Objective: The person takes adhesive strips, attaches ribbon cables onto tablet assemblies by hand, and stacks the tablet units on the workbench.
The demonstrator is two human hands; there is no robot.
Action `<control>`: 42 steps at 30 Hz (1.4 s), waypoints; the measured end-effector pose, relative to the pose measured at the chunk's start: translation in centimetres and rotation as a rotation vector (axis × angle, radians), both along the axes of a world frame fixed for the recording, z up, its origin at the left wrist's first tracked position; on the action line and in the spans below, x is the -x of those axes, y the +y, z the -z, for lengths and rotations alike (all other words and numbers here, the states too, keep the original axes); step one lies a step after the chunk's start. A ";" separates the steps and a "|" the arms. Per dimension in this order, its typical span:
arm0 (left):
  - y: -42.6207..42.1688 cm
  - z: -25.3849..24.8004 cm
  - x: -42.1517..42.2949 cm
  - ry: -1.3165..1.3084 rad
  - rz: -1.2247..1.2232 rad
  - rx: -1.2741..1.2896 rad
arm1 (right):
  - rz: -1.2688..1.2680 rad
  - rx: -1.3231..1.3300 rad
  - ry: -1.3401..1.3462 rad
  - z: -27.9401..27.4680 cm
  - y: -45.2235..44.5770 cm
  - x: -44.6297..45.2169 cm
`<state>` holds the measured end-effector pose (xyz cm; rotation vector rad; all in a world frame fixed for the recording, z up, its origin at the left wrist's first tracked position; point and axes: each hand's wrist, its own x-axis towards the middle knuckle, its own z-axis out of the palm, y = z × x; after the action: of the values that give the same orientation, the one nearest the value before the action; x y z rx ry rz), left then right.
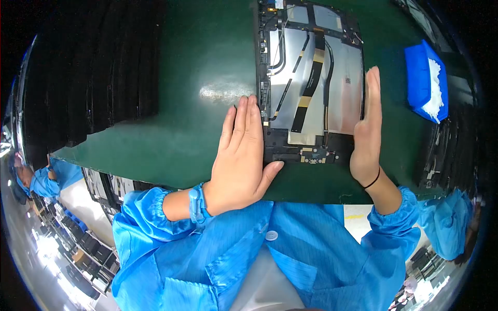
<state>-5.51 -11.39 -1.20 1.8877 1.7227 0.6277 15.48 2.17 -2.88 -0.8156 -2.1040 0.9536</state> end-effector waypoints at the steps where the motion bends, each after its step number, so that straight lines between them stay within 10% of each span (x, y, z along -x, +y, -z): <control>1: 0.0 -0.1 0.0 0.003 0.000 0.004 | 0.040 0.000 -0.042 0.2 0.4 -0.1; 18: 10.4 -0.2 2.9 -0.041 0.059 -0.464 | 0.250 -0.393 -0.176 -2.6 2.4 0.5; 26: 7.3 0.7 4.5 0.262 0.338 -1.148 | -0.135 -0.318 -0.189 -5.0 1.3 3.0; 36: 6.6 -0.2 4.5 0.382 0.603 -1.135 | -0.206 -0.334 -0.289 -4.6 0.5 4.7; 42: 6.6 -0.9 3.9 0.112 0.540 -0.946 | 0.348 -0.467 -0.193 -6.5 3.1 1.1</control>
<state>-9.46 -4.74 -0.32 2.9010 0.8960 1.2518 14.33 5.25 3.58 -1.0045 -2.1262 0.1930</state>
